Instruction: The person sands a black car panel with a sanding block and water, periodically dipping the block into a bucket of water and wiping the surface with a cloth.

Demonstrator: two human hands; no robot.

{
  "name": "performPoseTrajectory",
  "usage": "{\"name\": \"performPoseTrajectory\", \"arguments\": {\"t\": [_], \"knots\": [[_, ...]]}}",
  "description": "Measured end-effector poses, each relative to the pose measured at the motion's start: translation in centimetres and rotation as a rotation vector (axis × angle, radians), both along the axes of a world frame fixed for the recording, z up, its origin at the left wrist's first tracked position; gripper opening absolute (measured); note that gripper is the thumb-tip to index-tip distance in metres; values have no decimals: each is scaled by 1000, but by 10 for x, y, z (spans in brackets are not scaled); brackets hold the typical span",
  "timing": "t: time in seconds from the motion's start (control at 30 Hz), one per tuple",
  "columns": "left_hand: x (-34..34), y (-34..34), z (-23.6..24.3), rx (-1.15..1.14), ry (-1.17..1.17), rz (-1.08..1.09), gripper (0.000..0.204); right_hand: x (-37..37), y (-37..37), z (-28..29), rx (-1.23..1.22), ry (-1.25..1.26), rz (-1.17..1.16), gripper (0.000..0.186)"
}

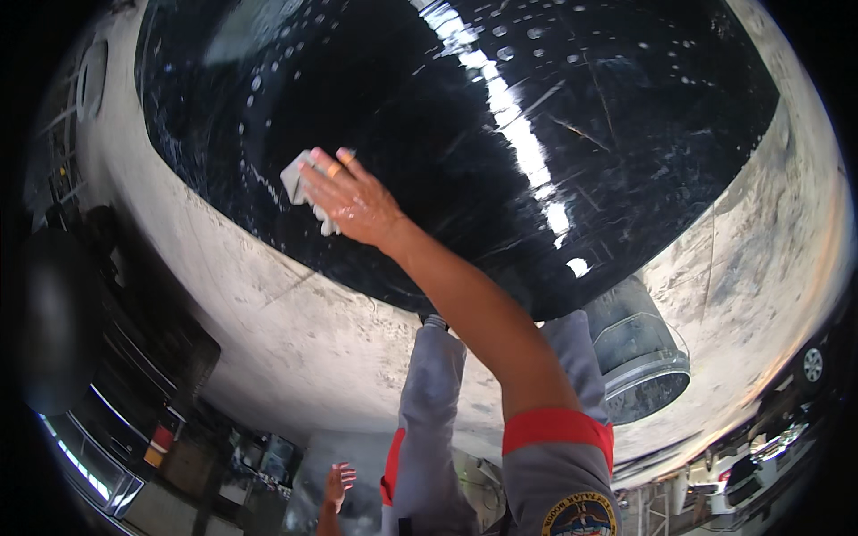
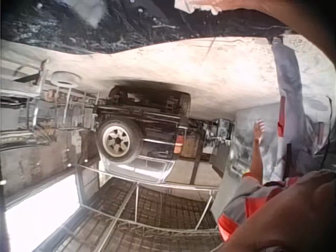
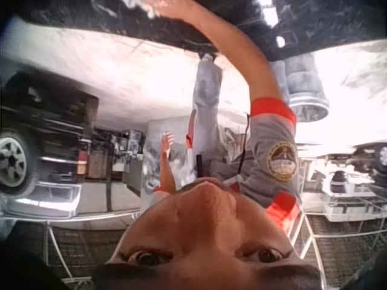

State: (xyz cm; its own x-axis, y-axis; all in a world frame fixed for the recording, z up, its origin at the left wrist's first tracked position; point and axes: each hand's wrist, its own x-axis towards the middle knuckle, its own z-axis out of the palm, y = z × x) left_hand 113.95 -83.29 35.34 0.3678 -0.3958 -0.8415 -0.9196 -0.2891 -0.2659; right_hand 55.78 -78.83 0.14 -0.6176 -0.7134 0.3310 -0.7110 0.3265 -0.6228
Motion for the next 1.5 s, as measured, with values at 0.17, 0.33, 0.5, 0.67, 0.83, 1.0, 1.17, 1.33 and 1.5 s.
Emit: {"name": "performPoseTrajectory", "arguments": {"t": [0.17, 0.33, 0.5, 0.67, 0.83, 1.0, 1.17, 1.33, 1.5], "knots": [[-68, -27, -31, -41, 90, -185, 57, -138, 101, -8, 200, 1, -396, 64], [-128, -26, -32, -58, 114, -338, 59, -236, 237, -2, 418, -76, -782, 63], [-154, 2, -28, -11, 76, -376, 66, -258, 416, -46, 525, -14, -1081, 77], [-142, 26, -40, 46, 56, -362, 66, -223, 570, -81, 368, 115, -1015, 63], [-114, 23, -61, 60, 95, -252, 57, -231, 568, -72, 179, -171, -1064, 54], [-56, 16, -52, -14, 49, -100, 61, -191, 371, -51, 266, 129, -1191, 55], [20, 27, -47, 43, 21, 11, 64, -153, 200, -19, 331, 222, -893, 42], [58, 34, -54, 61, 16, 112, 56, -93, 95, -3, 99, 176, -497, 31], [79, 24, -61, 59, 57, 149, 55, 27, 2, 1, 152, -38, -196, 73]]}}
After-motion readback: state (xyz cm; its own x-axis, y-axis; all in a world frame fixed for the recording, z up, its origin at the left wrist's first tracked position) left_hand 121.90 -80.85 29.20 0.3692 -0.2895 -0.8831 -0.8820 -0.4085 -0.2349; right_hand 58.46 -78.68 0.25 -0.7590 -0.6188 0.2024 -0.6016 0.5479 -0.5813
